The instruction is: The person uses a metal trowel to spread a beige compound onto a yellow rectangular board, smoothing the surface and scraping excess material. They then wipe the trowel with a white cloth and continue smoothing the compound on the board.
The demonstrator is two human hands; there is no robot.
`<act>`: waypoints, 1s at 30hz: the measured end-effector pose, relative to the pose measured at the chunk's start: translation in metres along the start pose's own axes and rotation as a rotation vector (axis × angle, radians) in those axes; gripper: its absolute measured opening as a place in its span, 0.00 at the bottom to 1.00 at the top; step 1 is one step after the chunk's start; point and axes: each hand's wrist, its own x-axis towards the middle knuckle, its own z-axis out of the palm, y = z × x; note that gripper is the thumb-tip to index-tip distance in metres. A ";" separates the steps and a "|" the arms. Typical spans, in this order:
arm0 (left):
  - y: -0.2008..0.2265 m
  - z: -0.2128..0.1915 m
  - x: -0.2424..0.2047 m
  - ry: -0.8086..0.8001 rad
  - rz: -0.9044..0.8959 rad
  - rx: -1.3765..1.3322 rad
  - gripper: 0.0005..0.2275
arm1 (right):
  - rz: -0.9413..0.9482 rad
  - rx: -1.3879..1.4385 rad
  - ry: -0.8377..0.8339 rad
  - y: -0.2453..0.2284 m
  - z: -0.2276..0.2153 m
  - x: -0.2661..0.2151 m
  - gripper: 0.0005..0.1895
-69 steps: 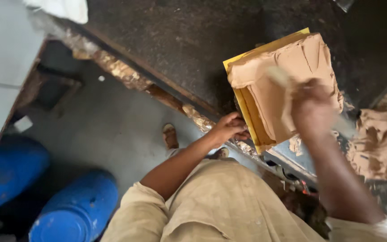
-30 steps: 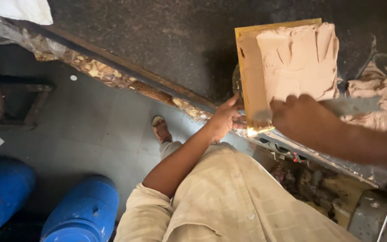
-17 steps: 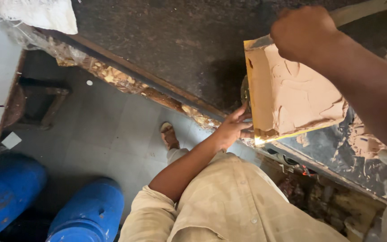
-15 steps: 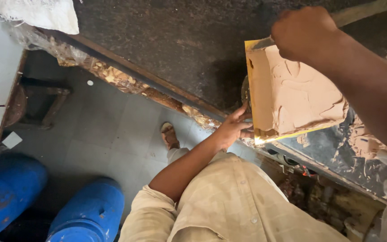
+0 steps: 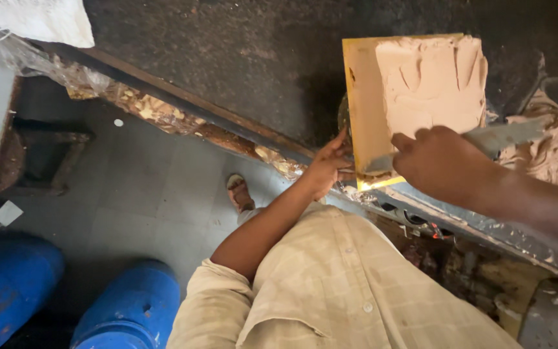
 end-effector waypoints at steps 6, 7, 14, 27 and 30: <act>0.010 0.005 -0.008 -0.078 0.015 -0.049 0.39 | 0.113 -0.158 -0.095 -0.001 -0.011 0.004 0.07; 0.011 0.006 -0.011 -0.038 0.000 -0.058 0.38 | 0.066 -0.140 -0.092 -0.008 -0.011 0.001 0.07; 0.003 -0.002 -0.013 -0.017 -0.033 -0.063 0.36 | 0.211 -0.237 0.276 -0.002 0.000 -0.009 0.11; -0.003 -0.011 -0.030 0.053 0.021 0.243 0.31 | 0.636 -0.203 0.911 0.044 0.043 -0.028 0.14; -0.013 -0.012 -0.031 0.137 0.042 0.387 0.26 | 0.921 0.303 0.992 0.047 0.161 -0.082 0.15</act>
